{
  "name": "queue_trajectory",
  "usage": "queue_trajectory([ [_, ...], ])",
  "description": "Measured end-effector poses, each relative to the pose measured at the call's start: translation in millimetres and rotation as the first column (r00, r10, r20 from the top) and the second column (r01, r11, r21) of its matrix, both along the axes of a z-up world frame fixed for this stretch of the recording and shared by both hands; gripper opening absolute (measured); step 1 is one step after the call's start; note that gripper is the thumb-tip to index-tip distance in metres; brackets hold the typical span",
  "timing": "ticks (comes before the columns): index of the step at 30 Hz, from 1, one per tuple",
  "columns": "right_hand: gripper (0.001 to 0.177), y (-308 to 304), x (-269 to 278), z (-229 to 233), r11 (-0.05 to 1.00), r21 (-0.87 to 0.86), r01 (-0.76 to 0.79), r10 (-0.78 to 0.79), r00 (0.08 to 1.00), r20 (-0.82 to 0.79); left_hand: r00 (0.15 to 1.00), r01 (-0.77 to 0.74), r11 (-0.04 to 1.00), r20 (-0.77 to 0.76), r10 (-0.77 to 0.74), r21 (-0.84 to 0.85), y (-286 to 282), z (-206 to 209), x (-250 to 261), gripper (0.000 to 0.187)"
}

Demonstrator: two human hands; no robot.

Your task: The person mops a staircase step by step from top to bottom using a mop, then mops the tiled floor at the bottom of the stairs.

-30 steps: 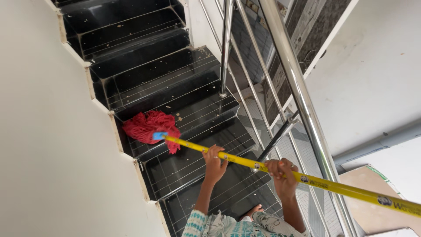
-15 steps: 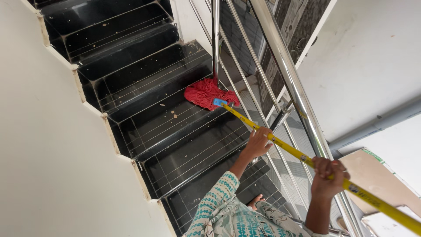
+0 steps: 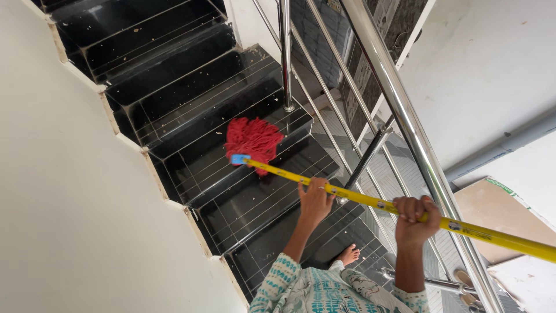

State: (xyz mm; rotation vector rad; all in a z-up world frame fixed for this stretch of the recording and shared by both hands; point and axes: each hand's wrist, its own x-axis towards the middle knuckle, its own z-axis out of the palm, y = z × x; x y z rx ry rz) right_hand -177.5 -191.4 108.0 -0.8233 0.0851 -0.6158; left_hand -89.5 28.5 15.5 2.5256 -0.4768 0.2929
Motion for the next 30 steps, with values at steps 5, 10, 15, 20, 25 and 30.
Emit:
queue_trajectory([
  [5, 0.038, 35.7, 11.1, -22.6, 0.98, 0.058, -0.19, 0.19, 0.982, 0.01, 0.981, -0.16, 0.987, -0.106, 0.161, 0.017, 54.5, 0.5, -26.7, 0.048],
  [10, 0.04, 85.8, 22.3, -55.2, 0.891, 0.117, -0.439, 0.426, 0.896, 0.124, 0.936, -0.323, 0.943, -0.121, 0.33, 0.077, 111.4, -28.6, -50.8, 0.044],
  [15, 0.037, 86.8, 8.6, -48.3, 0.812, -0.021, -0.583, 0.58, 0.803, 0.133, 0.914, -0.386, 0.922, -0.149, 0.378, -0.026, 122.4, -57.2, -59.4, 0.04],
  [20, 0.037, 62.6, 7.6, -23.3, 0.829, -0.102, -0.55, 0.558, 0.824, 0.092, 0.947, -0.316, 0.924, -0.137, 0.291, -0.214, 97.2, -48.7, -40.4, 0.043],
  [25, 0.041, 35.0, 13.8, -0.5, 0.872, -0.21, -0.442, 0.476, 0.866, 0.154, 0.974, -0.219, 0.939, -0.114, 0.195, -0.265, 58.8, -42.6, -2.1, 0.052],
  [30, 0.04, 23.8, 10.6, 9.1, 0.9, -0.303, -0.313, 0.371, 0.915, 0.158, 0.988, -0.119, 0.954, -0.129, 0.086, -0.274, 16.8, -40.2, 47.4, 0.056],
])
